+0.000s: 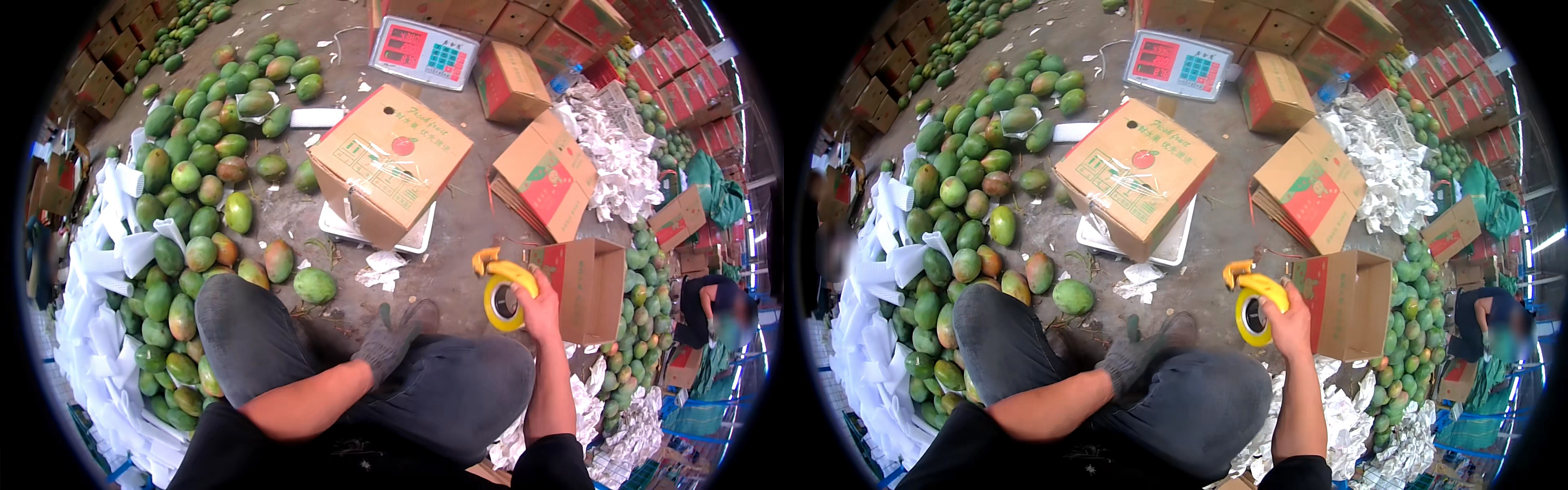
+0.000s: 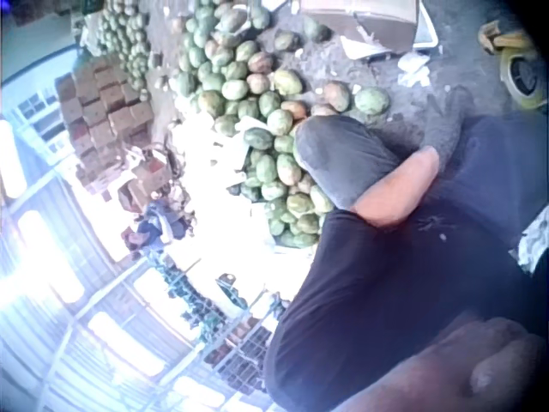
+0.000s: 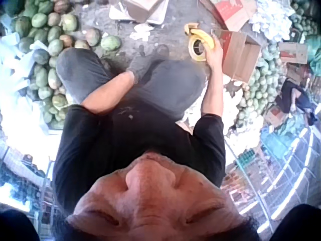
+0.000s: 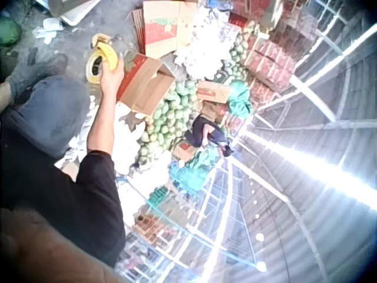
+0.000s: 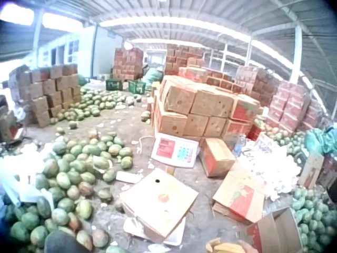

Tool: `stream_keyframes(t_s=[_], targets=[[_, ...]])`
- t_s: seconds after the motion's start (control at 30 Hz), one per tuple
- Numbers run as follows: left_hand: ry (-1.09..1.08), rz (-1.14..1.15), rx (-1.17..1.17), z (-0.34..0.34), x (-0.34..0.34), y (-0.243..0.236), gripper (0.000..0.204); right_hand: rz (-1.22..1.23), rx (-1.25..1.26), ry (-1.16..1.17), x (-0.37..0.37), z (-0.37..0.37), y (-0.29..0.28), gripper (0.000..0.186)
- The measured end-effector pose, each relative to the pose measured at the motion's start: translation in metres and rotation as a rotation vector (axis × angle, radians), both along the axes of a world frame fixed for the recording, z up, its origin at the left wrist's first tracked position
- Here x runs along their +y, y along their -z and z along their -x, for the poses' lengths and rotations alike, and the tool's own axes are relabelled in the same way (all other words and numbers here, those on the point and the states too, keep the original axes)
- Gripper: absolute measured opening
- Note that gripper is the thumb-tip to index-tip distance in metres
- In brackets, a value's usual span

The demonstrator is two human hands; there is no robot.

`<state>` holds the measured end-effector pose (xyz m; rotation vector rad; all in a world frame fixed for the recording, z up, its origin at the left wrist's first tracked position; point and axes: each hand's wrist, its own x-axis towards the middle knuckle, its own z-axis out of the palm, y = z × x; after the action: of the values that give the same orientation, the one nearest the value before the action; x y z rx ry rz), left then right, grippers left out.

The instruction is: The person sits on the floor and packs green mangoes into a cardboard box. They wrap each mango in a white foam net before placing it inside. After filling the box, they close the flaps and seal the package using a yellow tape dispenser.

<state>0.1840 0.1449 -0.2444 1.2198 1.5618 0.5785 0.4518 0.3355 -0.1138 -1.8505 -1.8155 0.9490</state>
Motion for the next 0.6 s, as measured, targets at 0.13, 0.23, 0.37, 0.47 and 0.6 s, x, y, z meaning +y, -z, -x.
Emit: stream_keyframes(t_s=[0.13, 0.23, 0.37, 0.47, 0.6], targets=[[-0.259, -0.148, -0.068, 0.051, -0.039, -0.173, 0.062, -0.027, 0.843, 0.200, 0.005, 0.020, -0.063, 0.061], [-0.163, -0.188, -0.190, 0.081, -0.044, -0.210, 0.063, 0.062, 1.185, -0.007, -0.006, 0.035, -0.122, 0.058], [-0.034, -0.435, -0.576, 0.097, 0.024, -0.242, 0.079, 0.348, 1.628, -0.140, -0.045, 0.094, -0.154, 0.053], [0.229, -0.720, -0.763, 0.110, 0.050, -0.245, 0.105, 0.658, 1.811, -0.149, -0.103, 0.172, -0.156, 0.055], [0.158, -0.434, -1.050, 0.118, 0.041, -0.219, 0.084, 0.704, 1.606, -0.015, -0.137, 0.200, -0.124, 0.060]])
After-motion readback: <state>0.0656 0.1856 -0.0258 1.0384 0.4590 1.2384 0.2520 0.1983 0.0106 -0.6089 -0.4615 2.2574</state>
